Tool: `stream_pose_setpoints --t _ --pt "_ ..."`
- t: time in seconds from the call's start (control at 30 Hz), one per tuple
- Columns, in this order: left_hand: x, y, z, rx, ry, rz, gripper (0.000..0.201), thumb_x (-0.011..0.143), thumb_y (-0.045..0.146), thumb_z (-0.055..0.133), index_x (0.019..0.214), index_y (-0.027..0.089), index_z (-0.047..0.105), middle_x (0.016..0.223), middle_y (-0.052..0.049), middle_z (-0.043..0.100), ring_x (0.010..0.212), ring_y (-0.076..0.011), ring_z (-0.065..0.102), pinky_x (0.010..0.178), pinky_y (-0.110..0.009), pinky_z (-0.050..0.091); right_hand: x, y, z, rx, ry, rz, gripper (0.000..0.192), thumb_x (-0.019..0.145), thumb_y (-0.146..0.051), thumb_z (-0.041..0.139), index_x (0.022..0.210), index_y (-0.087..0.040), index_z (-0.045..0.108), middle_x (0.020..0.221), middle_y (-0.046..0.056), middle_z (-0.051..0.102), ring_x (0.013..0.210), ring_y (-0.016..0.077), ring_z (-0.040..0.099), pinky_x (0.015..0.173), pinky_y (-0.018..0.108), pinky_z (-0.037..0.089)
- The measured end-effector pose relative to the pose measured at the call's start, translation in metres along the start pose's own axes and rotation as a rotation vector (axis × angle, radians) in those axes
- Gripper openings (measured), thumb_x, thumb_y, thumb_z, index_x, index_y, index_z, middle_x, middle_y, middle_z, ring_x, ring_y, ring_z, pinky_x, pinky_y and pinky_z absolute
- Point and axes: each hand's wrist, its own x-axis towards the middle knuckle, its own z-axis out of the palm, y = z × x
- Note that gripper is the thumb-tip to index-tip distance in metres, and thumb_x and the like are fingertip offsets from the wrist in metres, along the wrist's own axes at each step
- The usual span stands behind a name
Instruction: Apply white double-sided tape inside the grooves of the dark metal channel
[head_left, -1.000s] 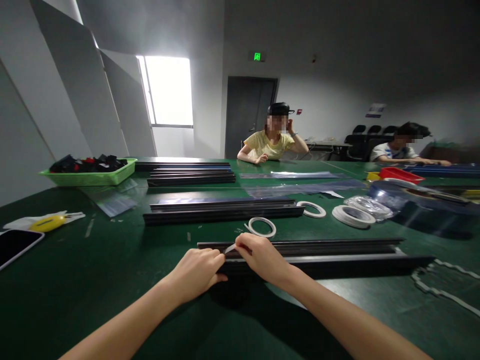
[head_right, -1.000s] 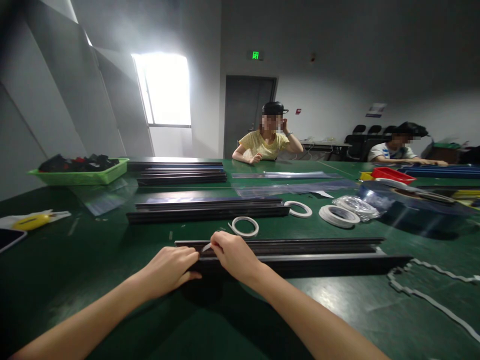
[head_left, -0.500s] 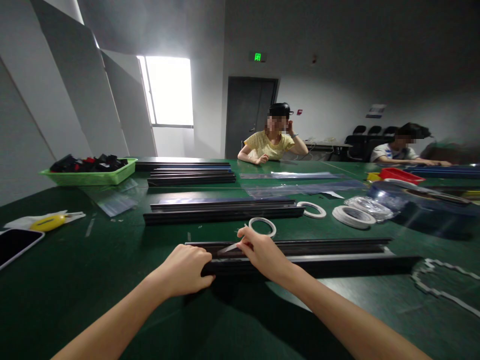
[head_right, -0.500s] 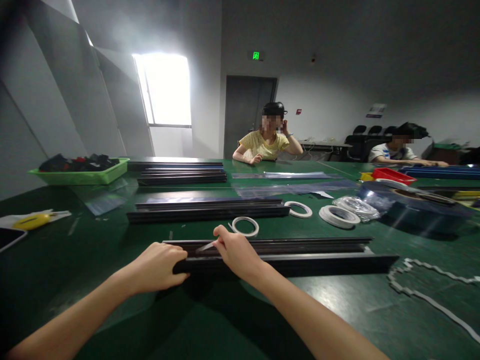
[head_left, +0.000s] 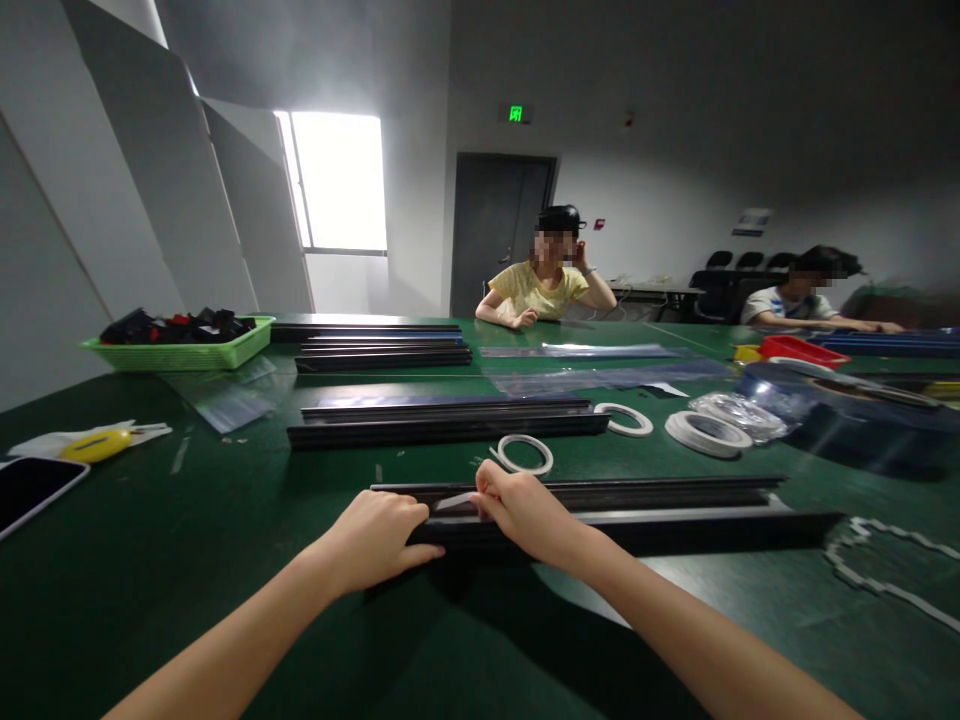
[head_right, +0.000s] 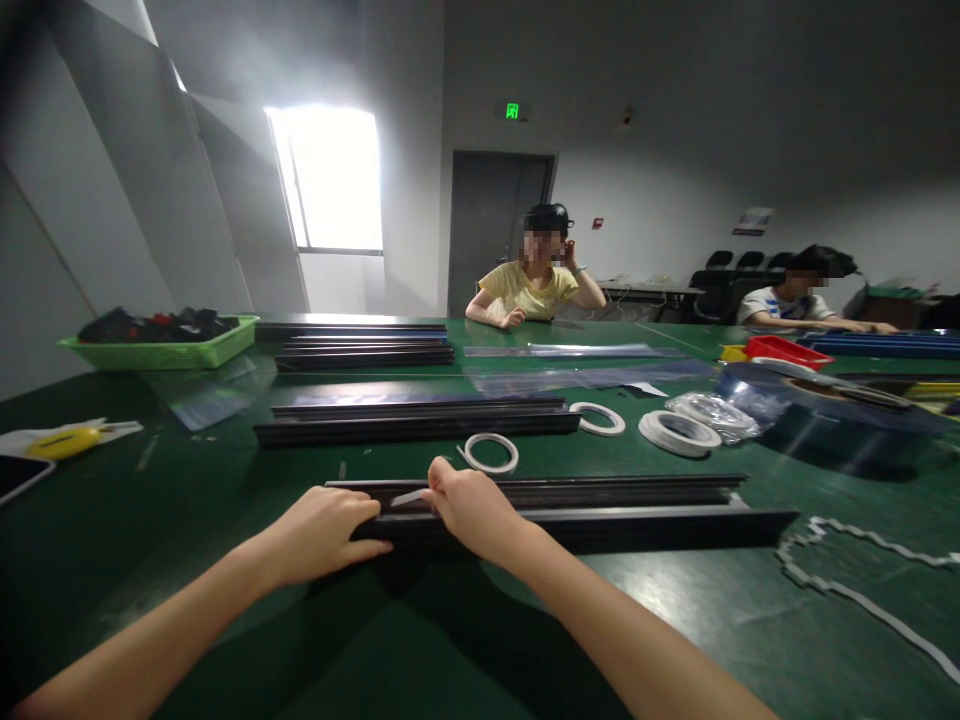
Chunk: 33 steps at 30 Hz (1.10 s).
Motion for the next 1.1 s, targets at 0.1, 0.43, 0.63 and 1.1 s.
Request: stream_pose_setpoints --t 0.1,0.43,0.63,1.1 --pt "0.0004 -0.0007 0.0009 -0.008 -0.003 0.009 0.038 0.084 0.055 0.045 0.083 0.021 0.062 0.085 -0.005 0.070 0.075 -0.0214 0.065 0.065 -0.029 0.046 -0.0009 -0.0023 -0.0008 -0.101 -0.059 -0.013 0.018 0.091 -0.032 0.042 0.085 -0.018 0.053 0.069 0.005 0.063 0.061 0.0162 0.058 0.053 0.023 0.031" --pt "-0.0003 -0.0008 0.0010 -0.019 -0.014 0.011 0.036 0.085 0.053 0.044 0.085 0.021 0.062 0.086 -0.004 0.070 0.077 -0.0204 0.064 0.066 -0.029 0.045 -0.0043 -0.0026 0.0023 -0.144 -0.148 -0.046 0.025 0.086 -0.012 0.039 0.106 -0.017 0.052 0.075 0.007 0.065 0.066 0.0169 0.059 0.055 0.023 0.031" --pt "-0.0003 -0.0003 0.0000 -0.021 -0.016 0.007 0.037 0.085 0.053 0.044 0.083 0.022 0.062 0.085 -0.004 0.070 0.076 -0.0208 0.064 0.066 -0.030 0.045 -0.0050 -0.0049 -0.0008 -0.095 -0.127 -0.039 0.020 0.093 -0.022 0.032 0.100 -0.016 0.050 0.067 0.005 0.060 0.057 0.0150 0.053 0.052 0.023 0.029" --pt "-0.0006 0.0018 -0.0021 0.001 -0.025 0.011 0.036 0.086 0.052 0.043 0.083 0.021 0.061 0.087 -0.003 0.070 0.076 -0.0208 0.064 0.065 -0.030 0.045 -0.0026 -0.0068 -0.0013 0.004 -0.127 0.033 0.025 0.094 -0.040 0.035 0.096 -0.019 0.049 0.070 0.002 0.060 0.059 0.0137 0.054 0.053 0.022 0.029"
